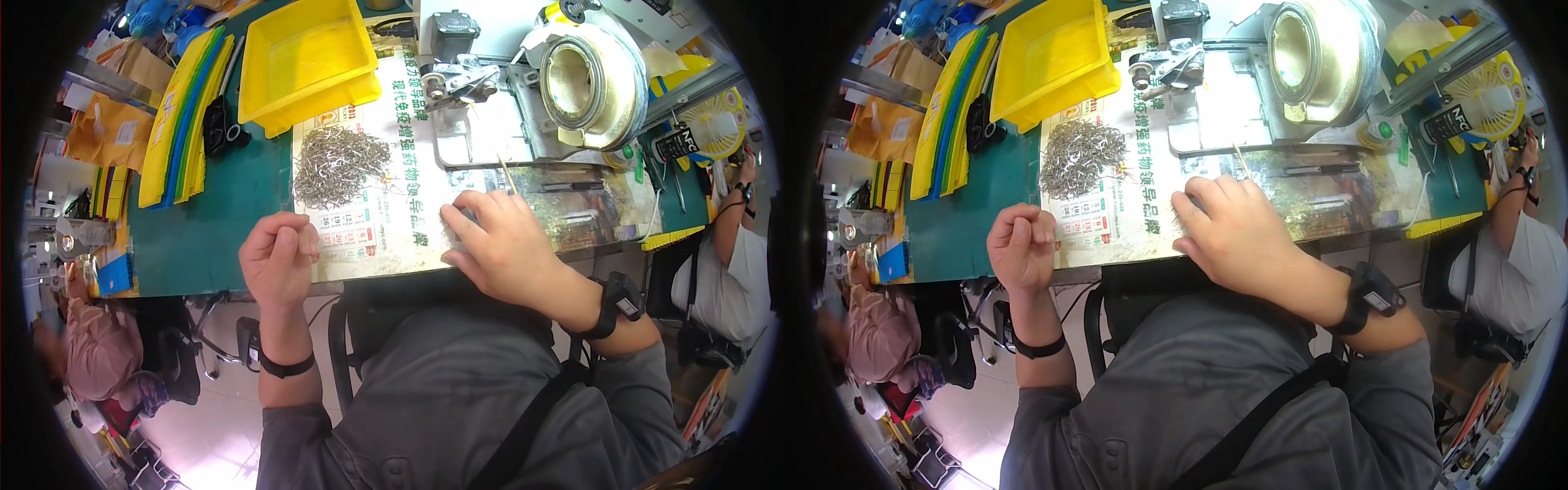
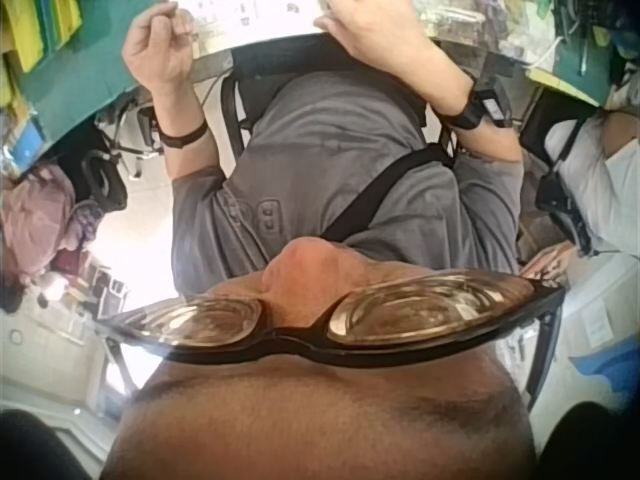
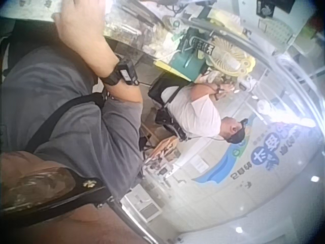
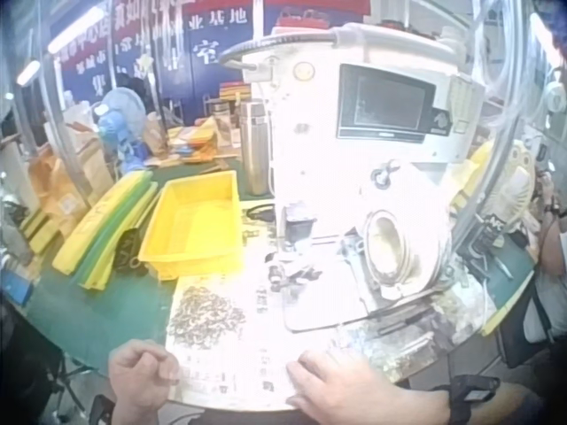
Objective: Assembling small metal components using a specialized workstation machine and adhesive.
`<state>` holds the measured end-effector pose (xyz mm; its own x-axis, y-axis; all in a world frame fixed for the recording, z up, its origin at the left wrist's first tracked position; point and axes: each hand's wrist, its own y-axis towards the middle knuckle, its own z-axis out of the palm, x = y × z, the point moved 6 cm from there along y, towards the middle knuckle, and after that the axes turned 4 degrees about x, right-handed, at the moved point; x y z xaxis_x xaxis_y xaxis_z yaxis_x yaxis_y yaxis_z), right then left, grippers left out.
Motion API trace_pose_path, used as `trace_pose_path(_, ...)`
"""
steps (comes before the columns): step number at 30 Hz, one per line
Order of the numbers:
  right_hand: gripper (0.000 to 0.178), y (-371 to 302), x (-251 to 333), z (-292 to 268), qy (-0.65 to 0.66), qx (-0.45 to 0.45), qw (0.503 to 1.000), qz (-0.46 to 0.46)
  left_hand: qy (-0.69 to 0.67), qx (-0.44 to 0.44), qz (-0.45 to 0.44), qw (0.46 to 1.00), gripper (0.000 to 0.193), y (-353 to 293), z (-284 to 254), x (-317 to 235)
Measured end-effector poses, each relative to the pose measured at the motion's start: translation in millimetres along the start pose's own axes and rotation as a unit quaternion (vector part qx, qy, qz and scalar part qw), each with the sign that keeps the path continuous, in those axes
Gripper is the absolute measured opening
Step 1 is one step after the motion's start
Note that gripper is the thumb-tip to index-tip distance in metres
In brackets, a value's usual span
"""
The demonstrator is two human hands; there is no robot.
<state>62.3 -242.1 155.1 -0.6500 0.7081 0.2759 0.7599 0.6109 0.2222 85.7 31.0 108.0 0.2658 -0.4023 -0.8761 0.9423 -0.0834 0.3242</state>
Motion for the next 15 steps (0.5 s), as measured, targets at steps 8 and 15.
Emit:
trace_pose_path(8,0.052,-4.7,-0.8,-5.2,-0.018,-0.005,1.0,0.021,0.02,-0.001,-0.012,1.0,0.022,-1.5,0.8,0.3)
trace_pose_path(15,0.057,-11.9,-5.1,-7.8,-0.016,-0.025,1.0,0.009,0.017,0.005,-0.013,1.0,0.024,-5.0,0.4,0.4)
